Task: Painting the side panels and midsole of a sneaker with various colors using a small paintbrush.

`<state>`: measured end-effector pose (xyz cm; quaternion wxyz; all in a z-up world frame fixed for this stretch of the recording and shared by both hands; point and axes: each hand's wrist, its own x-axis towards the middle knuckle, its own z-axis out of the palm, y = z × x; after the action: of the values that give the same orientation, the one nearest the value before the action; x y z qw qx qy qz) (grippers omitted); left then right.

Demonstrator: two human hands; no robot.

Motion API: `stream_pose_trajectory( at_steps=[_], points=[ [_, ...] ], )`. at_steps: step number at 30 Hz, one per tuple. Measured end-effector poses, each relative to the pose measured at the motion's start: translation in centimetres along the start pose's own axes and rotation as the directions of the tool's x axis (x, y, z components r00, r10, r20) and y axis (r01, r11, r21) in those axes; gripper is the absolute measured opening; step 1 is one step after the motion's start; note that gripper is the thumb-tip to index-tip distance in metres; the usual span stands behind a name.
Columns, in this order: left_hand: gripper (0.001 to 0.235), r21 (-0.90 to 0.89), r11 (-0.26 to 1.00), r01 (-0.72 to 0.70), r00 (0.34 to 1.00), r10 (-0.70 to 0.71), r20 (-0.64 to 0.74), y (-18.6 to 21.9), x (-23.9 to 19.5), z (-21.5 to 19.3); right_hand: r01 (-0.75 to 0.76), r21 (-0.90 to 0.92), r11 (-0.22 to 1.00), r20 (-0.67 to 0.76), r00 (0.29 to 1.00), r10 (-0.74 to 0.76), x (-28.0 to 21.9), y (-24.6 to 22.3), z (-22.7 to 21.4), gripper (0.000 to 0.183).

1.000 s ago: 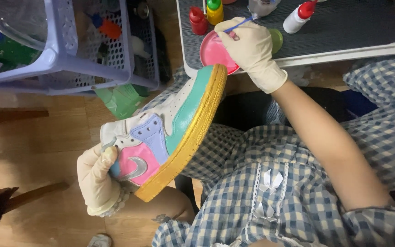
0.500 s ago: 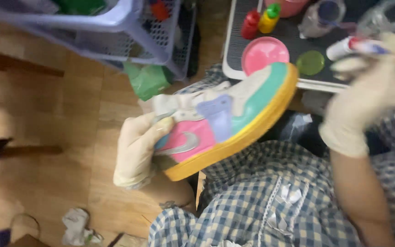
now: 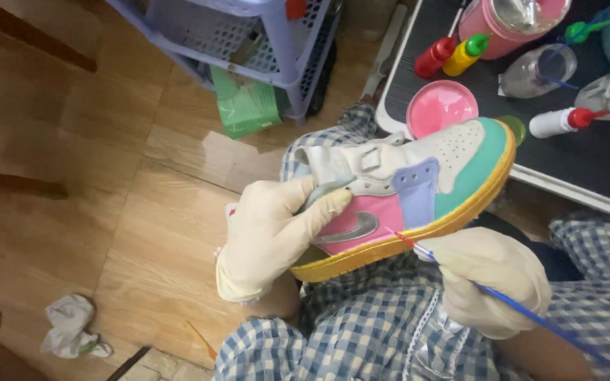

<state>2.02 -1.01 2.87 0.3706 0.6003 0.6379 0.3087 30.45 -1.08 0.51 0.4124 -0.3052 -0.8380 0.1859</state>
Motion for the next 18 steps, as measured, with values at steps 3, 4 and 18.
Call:
stream_pose_trajectory(
  at_steps=[3,4,18],
  points=[
    [0.041,0.002,0.998,-0.060,0.998,0.060,-0.016,0.1,-0.1,-0.1,-0.039,0.012,0.999,-0.061,0.997,0.040,-0.4,0.5,0.8,0.015],
    [0.039,-0.010,0.998,-0.064,0.998,0.064,-0.010,0.2,-0.1,-0.2,-0.063,-0.022,0.998,-0.070,0.996,0.061,-0.6,0.7,0.9,0.017],
    [0.037,0.064,0.993,-0.099,0.995,0.099,0.000,0.2,0.0,-0.1,-0.107,-0.145,0.984,0.121,0.985,0.124,-0.9,1.2,0.1,0.020]
  ],
)
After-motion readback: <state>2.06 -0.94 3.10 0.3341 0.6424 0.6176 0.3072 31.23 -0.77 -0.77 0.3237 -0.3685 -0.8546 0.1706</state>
